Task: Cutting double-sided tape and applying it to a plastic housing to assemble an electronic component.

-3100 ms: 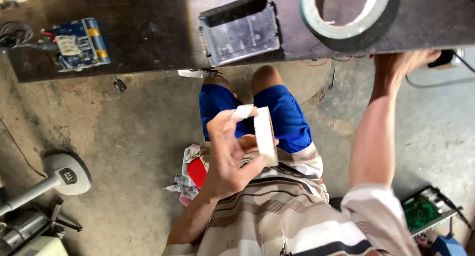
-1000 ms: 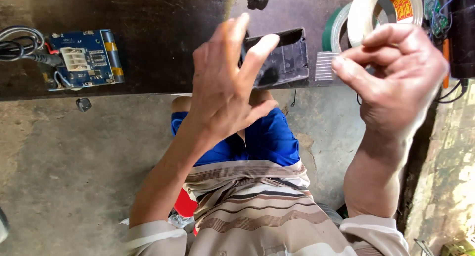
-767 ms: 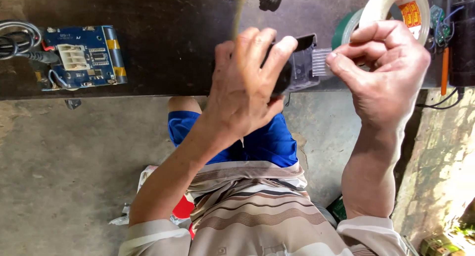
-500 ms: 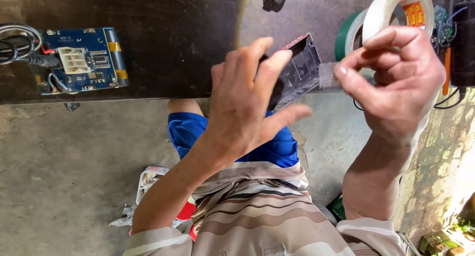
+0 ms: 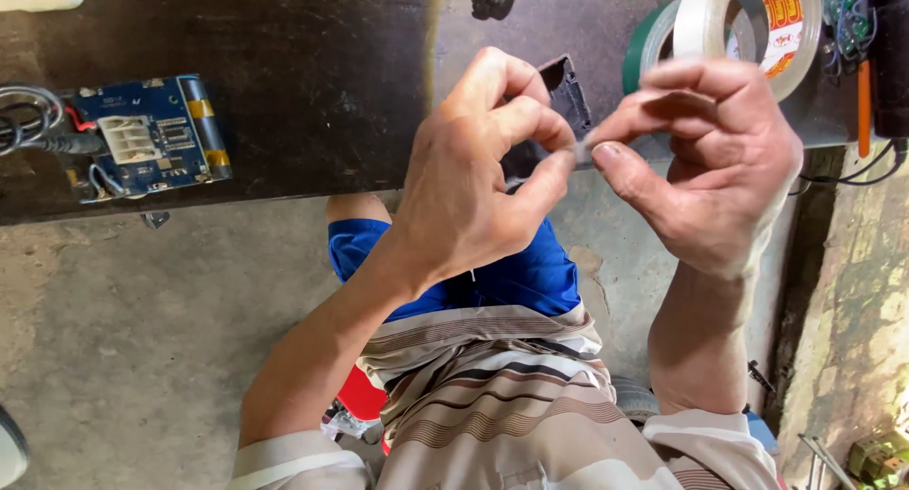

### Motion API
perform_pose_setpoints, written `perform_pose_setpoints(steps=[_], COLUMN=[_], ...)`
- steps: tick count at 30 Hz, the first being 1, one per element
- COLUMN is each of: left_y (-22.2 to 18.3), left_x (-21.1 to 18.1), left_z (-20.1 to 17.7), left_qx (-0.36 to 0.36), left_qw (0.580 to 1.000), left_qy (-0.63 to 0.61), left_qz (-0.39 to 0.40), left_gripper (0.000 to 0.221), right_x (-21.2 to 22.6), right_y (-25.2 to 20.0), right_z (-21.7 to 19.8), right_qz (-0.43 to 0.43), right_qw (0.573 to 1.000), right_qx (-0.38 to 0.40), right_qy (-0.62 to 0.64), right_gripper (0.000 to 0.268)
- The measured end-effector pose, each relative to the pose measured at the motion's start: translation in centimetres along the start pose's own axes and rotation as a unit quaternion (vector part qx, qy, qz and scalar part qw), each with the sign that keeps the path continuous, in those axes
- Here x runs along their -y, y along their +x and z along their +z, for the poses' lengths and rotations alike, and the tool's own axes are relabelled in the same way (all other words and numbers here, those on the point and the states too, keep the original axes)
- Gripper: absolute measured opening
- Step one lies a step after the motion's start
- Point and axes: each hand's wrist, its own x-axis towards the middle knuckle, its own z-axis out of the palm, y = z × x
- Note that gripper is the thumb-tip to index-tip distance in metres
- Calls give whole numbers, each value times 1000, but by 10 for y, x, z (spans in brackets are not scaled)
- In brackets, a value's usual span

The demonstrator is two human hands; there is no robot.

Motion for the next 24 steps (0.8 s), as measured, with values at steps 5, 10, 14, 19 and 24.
perform_pose_setpoints(steps=[5, 10, 14, 19, 24], left_y=[4, 6, -1, -7, -6], left_x=[-11, 4, 8, -9, -19], left_z=[-3, -21, -15, -13, -9], left_qx=[-25, -3, 46, 22, 35], left_qw=[995, 988, 990, 988, 995], left_qy=[92, 138, 80, 87, 85], left_qz=[5, -70, -107, -123, -37], left_gripper=[6, 8, 11, 16, 20], right_x=[-21, -31, -34, -34, -44], right_y=[-17, -47, -50, -47, -56], right_z=[4, 32, 52, 44, 33], right_qz=[-34, -16, 3, -17, 26], right_qw=[996, 973, 949, 963, 954], right_qx=[-88, -183, -171, -167, -294], right_qy=[-1, -136, -266, -210, 63], right_gripper=[41, 79, 116, 98, 28])
